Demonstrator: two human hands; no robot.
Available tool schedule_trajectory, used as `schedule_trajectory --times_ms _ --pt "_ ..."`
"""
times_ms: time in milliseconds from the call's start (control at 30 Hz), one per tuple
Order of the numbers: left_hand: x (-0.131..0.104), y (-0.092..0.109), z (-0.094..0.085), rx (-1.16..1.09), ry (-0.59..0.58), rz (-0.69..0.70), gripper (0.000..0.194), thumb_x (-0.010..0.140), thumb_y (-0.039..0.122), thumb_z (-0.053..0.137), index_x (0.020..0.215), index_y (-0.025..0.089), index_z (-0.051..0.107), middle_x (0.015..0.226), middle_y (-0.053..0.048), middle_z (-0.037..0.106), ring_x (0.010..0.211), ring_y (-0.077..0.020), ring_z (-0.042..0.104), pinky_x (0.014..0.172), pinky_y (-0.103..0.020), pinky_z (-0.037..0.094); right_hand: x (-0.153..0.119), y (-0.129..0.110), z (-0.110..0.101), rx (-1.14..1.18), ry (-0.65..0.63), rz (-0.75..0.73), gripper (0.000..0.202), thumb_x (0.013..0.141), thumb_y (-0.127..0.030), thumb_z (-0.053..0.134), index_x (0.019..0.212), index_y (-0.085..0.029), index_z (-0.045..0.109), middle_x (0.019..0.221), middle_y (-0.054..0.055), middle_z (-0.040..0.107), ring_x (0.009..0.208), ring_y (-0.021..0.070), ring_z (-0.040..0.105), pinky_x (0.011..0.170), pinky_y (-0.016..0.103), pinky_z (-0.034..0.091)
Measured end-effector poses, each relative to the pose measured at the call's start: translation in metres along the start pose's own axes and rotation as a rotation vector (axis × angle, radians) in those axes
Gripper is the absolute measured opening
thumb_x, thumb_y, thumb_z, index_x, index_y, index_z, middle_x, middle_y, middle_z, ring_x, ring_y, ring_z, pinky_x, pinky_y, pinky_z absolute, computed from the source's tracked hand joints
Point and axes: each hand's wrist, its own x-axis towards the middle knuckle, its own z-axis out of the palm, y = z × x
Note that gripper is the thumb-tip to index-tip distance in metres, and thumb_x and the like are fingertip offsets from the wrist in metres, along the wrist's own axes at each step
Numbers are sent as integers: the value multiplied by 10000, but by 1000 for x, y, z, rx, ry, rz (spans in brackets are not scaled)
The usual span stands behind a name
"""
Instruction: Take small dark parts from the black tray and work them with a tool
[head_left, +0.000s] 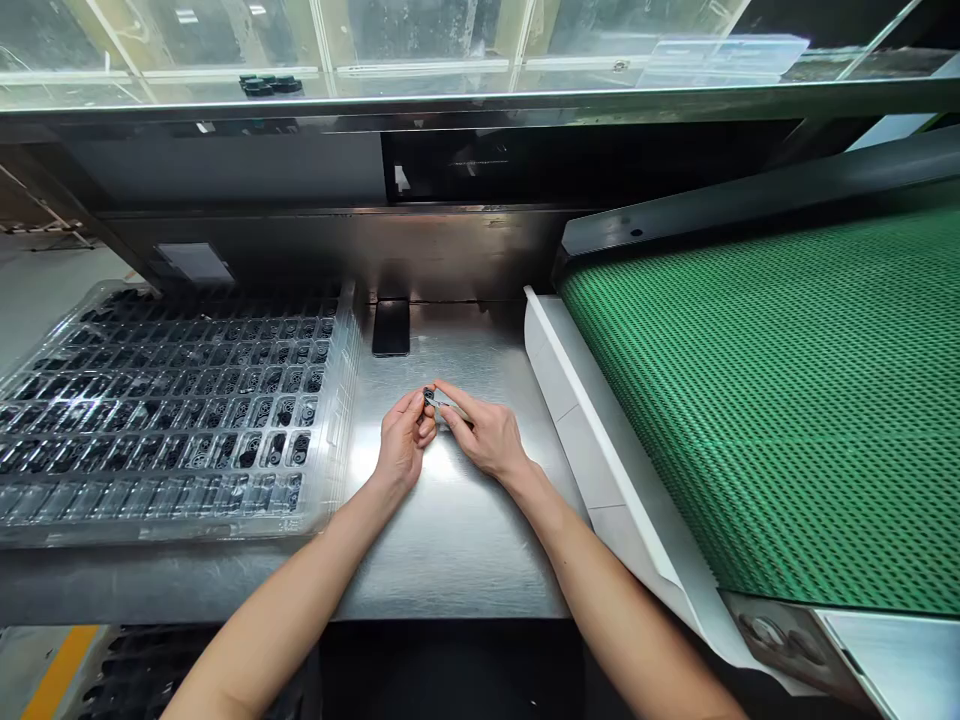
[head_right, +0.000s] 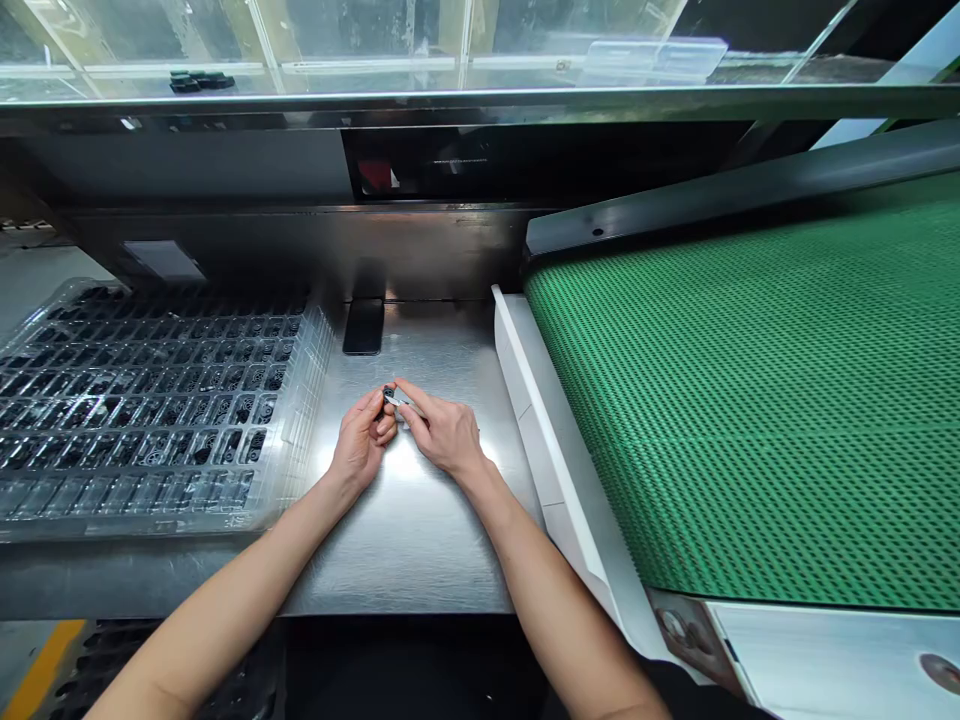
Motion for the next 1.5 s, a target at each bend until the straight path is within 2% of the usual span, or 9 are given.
schedule_trajectory --times_ms 233,433,533,733,900,1067,1233,1367,1500 --pt "-2 2 1 7 -25 -2 438 789 393 965 1074 121 773 789 -2 607 533 -37 405 463 -172 261 2 2 0 24 65 67 424 1163 -459 503 1509 -284 674 1117 40 802 788 222 736 701 315 502" --pt "-3 2 1 -21 -33 -50 435 799 385 937 1109 137 759 800 -5 611 554 -60 466 476 -174 298 4 -3 -6 226 166 196 453 1133 -528 548 1432 -230 712 1076 65 782 817 231 718 786 338 543" --pt "-4 2 3 -46 -41 -76 437 810 410 924 1102 144 739 801 -7 612 562 -73 485 475 -180 309 4 -6 -7 303 192 187 445 1120 -535 577 1383 -212 734 1001 59 764 811 230 701 816 349 556" --pt "-4 1 4 -30 -24 -70 470 757 407 970 1048 157 697 785 5 637 556 -83 532 474 -179 373 3 -5 -3 357 216 118 377 1084 -478 664 1326 -206 761 881 21 724 671 191 620 715 330 531" --pt "-2 -5 2 -105 24 -25 364 832 317 919 1007 175 633 951 -78 759 824 -187 746 769 -305 621 3 -8 -1 350 227 55 280 1076 -435 692 1245 -225 768 1071 53 776 854 222 717 826 343 575" --pt "-2 -8 0 -226 45 -57 292 902 231 836 990 202 558 1170 -152 788 1020 -240 780 835 -330 619 -2 -15 7 296 126 -90 175 1079 -387 697 1157 -242 758 1075 52 787 892 228 748 801 333 571" --pt "-4 -7 2 -264 23 -96 257 951 222 779 990 214 525 1291 -196 768 1258 -312 728 978 -431 603 -6 -13 17 247 30 -158 190 1054 -352 721 1210 -248 749 1108 35 785 891 214 749 754 313 533" --pt "-4 -8 2 -251 25 -102 190 979 208 735 993 200 546 1308 -204 763 1246 -316 734 1053 -464 570 -7 -9 19 212 47 -125 196 1038 -294 674 1207 -237 755 1102 38 788 876 220 748 737 319 514" --pt "-1 -10 0 -242 25 -95 123 981 175 695 960 182 574 1242 -197 778 1102 -267 770 990 -408 594 -5 -8 15 244 59 -85 258 1005 -246 582 1160 -244 788 1051 31 797 847 221 746 743 324 518"
